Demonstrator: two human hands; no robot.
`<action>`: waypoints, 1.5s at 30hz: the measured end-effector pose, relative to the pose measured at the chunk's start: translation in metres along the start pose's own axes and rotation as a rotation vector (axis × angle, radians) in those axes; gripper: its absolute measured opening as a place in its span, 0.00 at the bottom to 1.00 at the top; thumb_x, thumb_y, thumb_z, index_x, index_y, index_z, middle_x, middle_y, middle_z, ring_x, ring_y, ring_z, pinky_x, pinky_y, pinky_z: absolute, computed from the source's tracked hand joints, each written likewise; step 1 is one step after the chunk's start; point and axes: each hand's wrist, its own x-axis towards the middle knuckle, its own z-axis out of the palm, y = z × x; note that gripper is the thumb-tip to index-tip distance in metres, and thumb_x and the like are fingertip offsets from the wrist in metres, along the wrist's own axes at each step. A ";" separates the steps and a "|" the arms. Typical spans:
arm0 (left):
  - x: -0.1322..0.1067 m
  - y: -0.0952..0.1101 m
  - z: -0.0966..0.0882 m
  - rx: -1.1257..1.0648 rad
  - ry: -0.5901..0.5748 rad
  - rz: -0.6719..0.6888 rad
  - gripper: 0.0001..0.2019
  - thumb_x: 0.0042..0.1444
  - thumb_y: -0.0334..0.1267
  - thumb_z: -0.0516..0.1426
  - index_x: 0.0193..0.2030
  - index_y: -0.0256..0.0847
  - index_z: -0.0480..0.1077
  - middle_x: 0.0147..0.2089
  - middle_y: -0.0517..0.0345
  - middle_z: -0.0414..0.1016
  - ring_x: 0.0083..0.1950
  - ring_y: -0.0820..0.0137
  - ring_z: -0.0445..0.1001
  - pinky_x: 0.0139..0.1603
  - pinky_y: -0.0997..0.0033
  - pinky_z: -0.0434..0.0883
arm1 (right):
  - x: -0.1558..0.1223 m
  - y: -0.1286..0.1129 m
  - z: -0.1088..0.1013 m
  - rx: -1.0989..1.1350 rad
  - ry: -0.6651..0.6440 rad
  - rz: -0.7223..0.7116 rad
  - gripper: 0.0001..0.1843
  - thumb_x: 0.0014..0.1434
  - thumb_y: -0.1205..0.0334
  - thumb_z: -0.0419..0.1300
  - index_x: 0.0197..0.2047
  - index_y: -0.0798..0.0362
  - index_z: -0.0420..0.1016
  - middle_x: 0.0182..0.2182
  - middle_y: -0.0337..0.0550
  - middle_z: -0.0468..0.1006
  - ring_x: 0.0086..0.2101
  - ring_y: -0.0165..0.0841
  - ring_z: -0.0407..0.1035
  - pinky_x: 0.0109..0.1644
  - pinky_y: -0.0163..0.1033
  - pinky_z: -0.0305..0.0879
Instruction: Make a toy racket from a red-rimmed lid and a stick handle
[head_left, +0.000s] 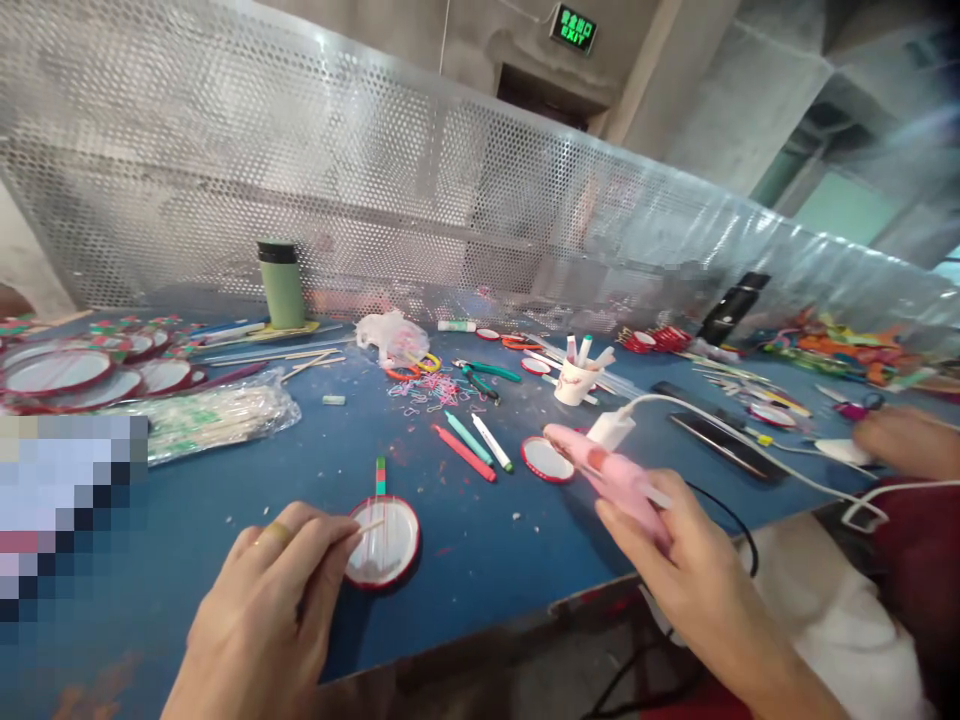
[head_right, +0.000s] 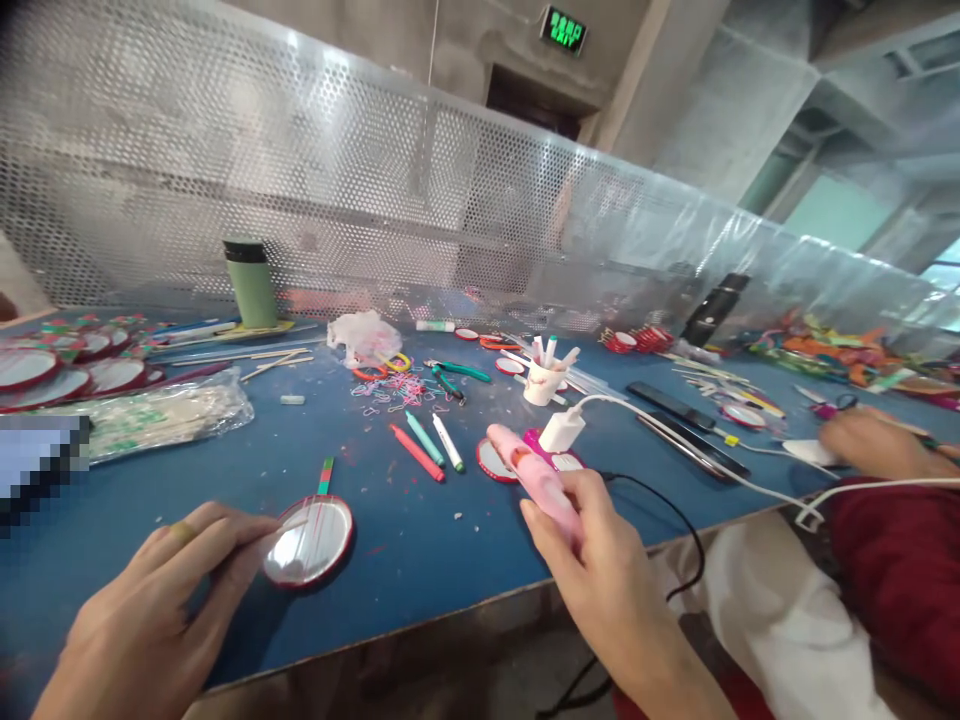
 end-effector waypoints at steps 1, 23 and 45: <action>0.000 0.000 0.000 0.003 -0.002 0.001 0.09 0.66 0.39 0.51 0.42 0.48 0.72 0.41 0.62 0.77 0.37 0.70 0.73 0.38 0.72 0.68 | 0.002 0.001 0.007 -0.056 -0.015 -0.011 0.11 0.61 0.50 0.57 0.39 0.49 0.69 0.28 0.40 0.78 0.25 0.35 0.73 0.26 0.35 0.65; 0.003 0.005 -0.002 -0.122 0.010 -0.014 0.05 0.64 0.34 0.53 0.40 0.44 0.70 0.38 0.60 0.74 0.36 0.70 0.70 0.38 0.71 0.67 | 0.067 -0.007 0.088 -0.359 -0.341 0.049 0.08 0.60 0.64 0.58 0.42 0.51 0.63 0.30 0.44 0.79 0.30 0.39 0.75 0.28 0.36 0.51; 0.009 0.011 -0.004 -0.122 0.062 -0.031 0.07 0.64 0.33 0.53 0.37 0.43 0.72 0.35 0.59 0.75 0.33 0.71 0.70 0.36 0.71 0.65 | 0.063 0.004 0.067 -0.412 -0.253 -0.013 0.10 0.60 0.55 0.59 0.42 0.49 0.63 0.27 0.41 0.76 0.26 0.40 0.73 0.26 0.36 0.50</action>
